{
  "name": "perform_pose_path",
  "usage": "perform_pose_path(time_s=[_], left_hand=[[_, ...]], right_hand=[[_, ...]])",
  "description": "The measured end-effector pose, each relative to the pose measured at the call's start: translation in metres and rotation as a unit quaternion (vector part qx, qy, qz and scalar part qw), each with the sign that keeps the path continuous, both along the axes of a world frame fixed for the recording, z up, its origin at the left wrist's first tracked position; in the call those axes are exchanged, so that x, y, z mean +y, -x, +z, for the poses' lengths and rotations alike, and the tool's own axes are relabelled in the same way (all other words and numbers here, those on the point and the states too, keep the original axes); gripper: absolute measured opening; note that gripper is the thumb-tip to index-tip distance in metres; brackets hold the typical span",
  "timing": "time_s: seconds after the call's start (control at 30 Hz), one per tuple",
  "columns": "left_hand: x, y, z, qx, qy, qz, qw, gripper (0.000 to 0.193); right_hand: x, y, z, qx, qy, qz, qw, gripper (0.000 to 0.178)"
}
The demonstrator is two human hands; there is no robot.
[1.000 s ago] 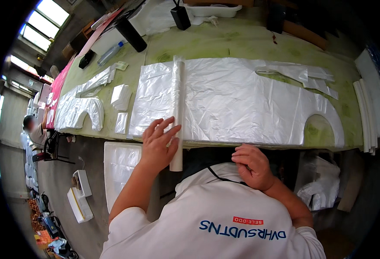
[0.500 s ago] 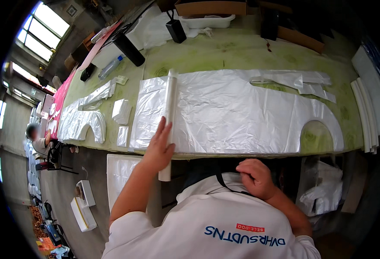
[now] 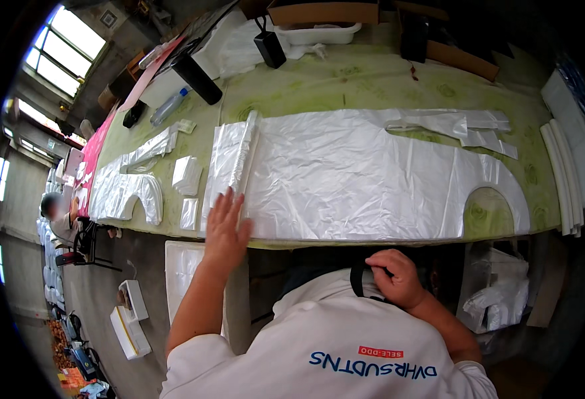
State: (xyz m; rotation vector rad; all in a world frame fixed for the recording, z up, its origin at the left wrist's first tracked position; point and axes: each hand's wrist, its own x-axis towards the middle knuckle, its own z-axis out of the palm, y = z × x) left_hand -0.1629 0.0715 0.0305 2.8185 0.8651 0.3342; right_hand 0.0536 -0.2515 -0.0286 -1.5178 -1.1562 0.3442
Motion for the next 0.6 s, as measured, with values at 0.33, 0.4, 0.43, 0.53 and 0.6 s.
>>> perform_pose_path(time_s=[0.33,0.4,0.43,0.53,0.6], left_hand=[[0.038,0.011,-0.002,0.077,-0.011,0.181,0.980,0.086],[0.029,0.003,0.006,0.096,0.061,0.200,0.973,0.088],[0.032,0.005,-0.001,0.092,0.046,0.212,0.972,0.094],[0.051,0.019,0.001,0.073,0.082,0.231,0.967,0.097],[0.061,0.032,-0.002,0.032,0.126,0.227,0.965,0.090]], right_hand=[[-0.001,0.001,0.001,0.000,0.009,-0.005,1.000,0.021],[-0.001,0.001,0.003,-0.002,0.010,-0.004,1.000,0.021],[0.000,0.002,0.003,-0.005,0.010,-0.002,1.000,0.021],[0.001,0.003,0.004,-0.008,0.004,0.005,1.000,0.021],[0.000,0.004,0.005,-0.007,0.007,0.002,1.000,0.020]])
